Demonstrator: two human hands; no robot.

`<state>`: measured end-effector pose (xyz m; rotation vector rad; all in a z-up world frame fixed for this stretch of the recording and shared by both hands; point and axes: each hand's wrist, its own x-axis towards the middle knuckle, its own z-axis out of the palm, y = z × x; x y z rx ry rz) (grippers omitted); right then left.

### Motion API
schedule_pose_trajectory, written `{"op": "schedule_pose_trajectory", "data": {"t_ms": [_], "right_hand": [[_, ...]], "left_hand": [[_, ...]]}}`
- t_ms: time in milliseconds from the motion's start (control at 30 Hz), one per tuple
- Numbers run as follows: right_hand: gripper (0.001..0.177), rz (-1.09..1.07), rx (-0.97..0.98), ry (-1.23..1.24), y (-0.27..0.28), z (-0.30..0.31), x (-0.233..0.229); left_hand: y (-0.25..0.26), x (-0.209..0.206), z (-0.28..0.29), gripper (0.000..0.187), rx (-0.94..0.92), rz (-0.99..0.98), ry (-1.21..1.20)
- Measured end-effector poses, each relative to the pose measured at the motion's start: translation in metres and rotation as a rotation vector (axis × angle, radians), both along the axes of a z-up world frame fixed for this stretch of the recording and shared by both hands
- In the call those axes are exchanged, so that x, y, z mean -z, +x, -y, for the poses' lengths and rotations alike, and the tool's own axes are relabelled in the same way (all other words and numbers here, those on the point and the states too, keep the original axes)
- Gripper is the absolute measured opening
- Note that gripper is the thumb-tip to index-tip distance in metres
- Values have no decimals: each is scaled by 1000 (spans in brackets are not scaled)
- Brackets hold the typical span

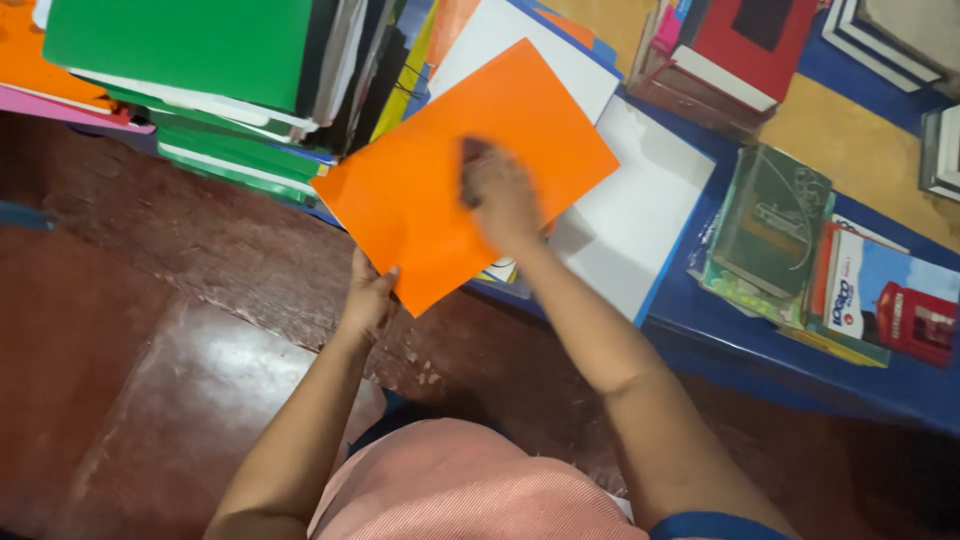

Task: Cleaning dust off several plastic folders using a cloth.

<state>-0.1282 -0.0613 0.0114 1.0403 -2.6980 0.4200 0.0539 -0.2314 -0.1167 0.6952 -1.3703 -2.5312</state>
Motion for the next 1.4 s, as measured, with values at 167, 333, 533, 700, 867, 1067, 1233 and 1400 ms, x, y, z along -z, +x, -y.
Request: {"op": "schedule_pose_trajectory", "data": {"t_ms": [167,333,533,700,867,1067,1233,1400], "right_hand": [[62,44,285,-25,-62,-101,61],[52,124,169,-25,28,-81,43],[53,275,-209,-42,108,-84,31],[38,55,-34,-206,43,-151,14],[45,154,253,-117,3,-220,61],[46,186,-143,-360,109,-197,7],[61,-16,-209,-508,115,-215,36],[37,272,313,-1476,85,-243,-48]], "left_hand": [[10,-12,-24,74,-24,-15,-10],[16,-21,-49,76,-83,-24,-11],[24,-3,-66,75,-78,-92,-65],[36,-47,-93,68,-64,-176,-63],[37,-49,-113,68,-52,-175,-53],[10,-40,-144,64,-47,-165,-48],[-5,-21,-169,64,-58,-211,52],[-4,-35,-190,70,-26,-203,166]]}}
